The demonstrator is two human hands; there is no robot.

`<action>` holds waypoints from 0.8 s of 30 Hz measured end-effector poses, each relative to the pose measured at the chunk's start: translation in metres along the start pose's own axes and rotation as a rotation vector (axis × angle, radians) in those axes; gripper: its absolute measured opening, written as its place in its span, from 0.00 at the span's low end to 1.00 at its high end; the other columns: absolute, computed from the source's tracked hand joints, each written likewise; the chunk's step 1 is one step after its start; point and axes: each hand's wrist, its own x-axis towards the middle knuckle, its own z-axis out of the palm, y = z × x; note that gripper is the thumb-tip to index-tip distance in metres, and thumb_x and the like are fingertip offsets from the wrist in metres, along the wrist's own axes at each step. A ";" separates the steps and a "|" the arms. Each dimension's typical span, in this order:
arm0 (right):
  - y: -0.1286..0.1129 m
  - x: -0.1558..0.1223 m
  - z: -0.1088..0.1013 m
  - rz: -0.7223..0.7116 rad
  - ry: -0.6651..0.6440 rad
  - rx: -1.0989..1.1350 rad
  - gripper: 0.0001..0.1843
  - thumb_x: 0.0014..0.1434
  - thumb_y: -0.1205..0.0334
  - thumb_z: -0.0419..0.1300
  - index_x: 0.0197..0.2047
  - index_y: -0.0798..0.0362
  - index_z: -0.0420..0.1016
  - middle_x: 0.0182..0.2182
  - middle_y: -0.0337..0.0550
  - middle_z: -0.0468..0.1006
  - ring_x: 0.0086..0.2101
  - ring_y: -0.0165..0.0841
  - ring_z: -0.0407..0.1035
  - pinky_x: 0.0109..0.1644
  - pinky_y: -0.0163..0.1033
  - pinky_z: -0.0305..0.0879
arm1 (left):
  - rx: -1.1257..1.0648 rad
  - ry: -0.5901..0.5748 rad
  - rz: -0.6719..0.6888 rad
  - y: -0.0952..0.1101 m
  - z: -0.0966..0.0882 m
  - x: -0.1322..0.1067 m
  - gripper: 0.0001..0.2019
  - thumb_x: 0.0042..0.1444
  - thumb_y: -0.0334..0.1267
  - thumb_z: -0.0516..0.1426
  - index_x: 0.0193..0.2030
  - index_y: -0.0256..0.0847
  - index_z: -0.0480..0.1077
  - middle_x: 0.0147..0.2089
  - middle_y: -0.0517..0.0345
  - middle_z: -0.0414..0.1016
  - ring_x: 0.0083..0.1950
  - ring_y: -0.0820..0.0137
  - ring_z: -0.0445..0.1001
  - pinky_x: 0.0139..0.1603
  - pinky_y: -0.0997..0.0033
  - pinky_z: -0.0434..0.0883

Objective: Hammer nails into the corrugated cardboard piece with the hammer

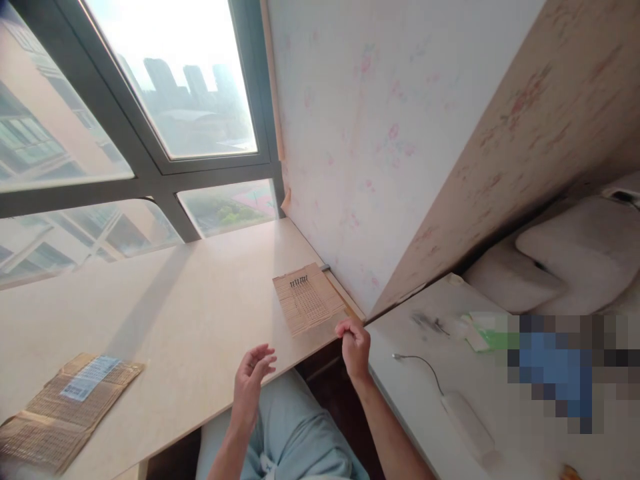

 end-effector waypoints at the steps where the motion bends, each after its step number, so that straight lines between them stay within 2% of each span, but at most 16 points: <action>1: -0.003 0.019 -0.008 0.005 0.010 -0.003 0.08 0.52 0.67 0.50 0.25 0.49 0.66 0.26 0.39 0.73 0.32 0.35 0.68 0.42 0.39 0.65 | -0.043 0.010 0.000 0.006 0.009 0.009 0.23 0.45 0.45 0.65 0.47 0.38 0.70 0.47 0.46 0.76 0.48 0.60 0.74 0.41 0.66 0.72; 3: -0.003 0.055 -0.015 0.025 -0.022 -0.010 0.06 0.55 0.63 0.53 0.35 0.50 0.70 0.32 0.41 0.76 0.36 0.36 0.70 0.46 0.41 0.66 | -0.130 0.018 -0.012 0.014 0.025 0.029 0.25 0.48 0.45 0.65 0.51 0.38 0.67 0.54 0.43 0.72 0.55 0.59 0.72 0.47 0.64 0.72; 5: 0.004 0.086 -0.012 0.054 -0.096 -0.020 0.10 0.55 0.59 0.58 0.40 0.51 0.71 0.39 0.45 0.78 0.41 0.37 0.71 0.49 0.42 0.66 | -0.200 0.023 -0.048 0.018 0.041 0.049 0.24 0.50 0.42 0.64 0.52 0.38 0.65 0.57 0.40 0.69 0.59 0.59 0.69 0.54 0.61 0.70; 7: 0.014 0.110 -0.002 0.103 -0.175 -0.034 0.12 0.54 0.57 0.60 0.42 0.52 0.72 0.41 0.49 0.78 0.43 0.39 0.72 0.51 0.44 0.66 | -0.234 0.013 -0.091 0.021 0.053 0.067 0.22 0.52 0.41 0.63 0.52 0.37 0.64 0.57 0.39 0.68 0.59 0.59 0.69 0.56 0.59 0.69; 10: 0.028 0.133 0.016 0.167 -0.270 -0.054 0.13 0.52 0.58 0.63 0.41 0.54 0.74 0.42 0.52 0.79 0.43 0.40 0.73 0.52 0.47 0.65 | -0.112 0.067 -0.074 0.025 0.067 0.087 0.24 0.52 0.37 0.63 0.54 0.36 0.62 0.59 0.37 0.66 0.58 0.59 0.69 0.56 0.59 0.68; 13: 0.037 0.148 0.030 0.201 -0.323 -0.067 0.14 0.50 0.61 0.64 0.41 0.55 0.74 0.42 0.53 0.79 0.44 0.40 0.74 0.53 0.48 0.64 | 0.035 0.135 -0.047 0.031 0.077 0.100 0.28 0.50 0.34 0.62 0.58 0.35 0.60 0.60 0.37 0.65 0.56 0.60 0.70 0.55 0.60 0.68; 18: 0.042 0.158 0.044 0.307 -0.379 -0.062 0.12 0.47 0.66 0.66 0.37 0.54 0.75 0.36 0.50 0.80 0.42 0.42 0.73 0.50 0.50 0.64 | 0.057 0.128 -0.142 0.032 0.085 0.115 0.28 0.49 0.34 0.62 0.57 0.34 0.61 0.55 0.38 0.69 0.52 0.60 0.72 0.49 0.61 0.69; 21: 0.041 0.154 0.046 0.397 -0.472 0.014 0.06 0.50 0.64 0.65 0.34 0.54 0.76 0.33 0.51 0.81 0.36 0.41 0.75 0.44 0.48 0.69 | 0.020 0.085 -0.194 0.026 0.087 0.118 0.24 0.49 0.35 0.62 0.53 0.34 0.65 0.52 0.39 0.72 0.49 0.61 0.73 0.45 0.62 0.70; 24: 0.037 0.147 0.044 0.472 -0.567 0.111 0.06 0.53 0.62 0.63 0.34 0.55 0.77 0.32 0.53 0.82 0.32 0.42 0.76 0.38 0.47 0.72 | -0.041 -0.001 -0.207 0.023 0.087 0.114 0.16 0.51 0.36 0.60 0.47 0.34 0.69 0.48 0.40 0.75 0.45 0.64 0.75 0.42 0.65 0.70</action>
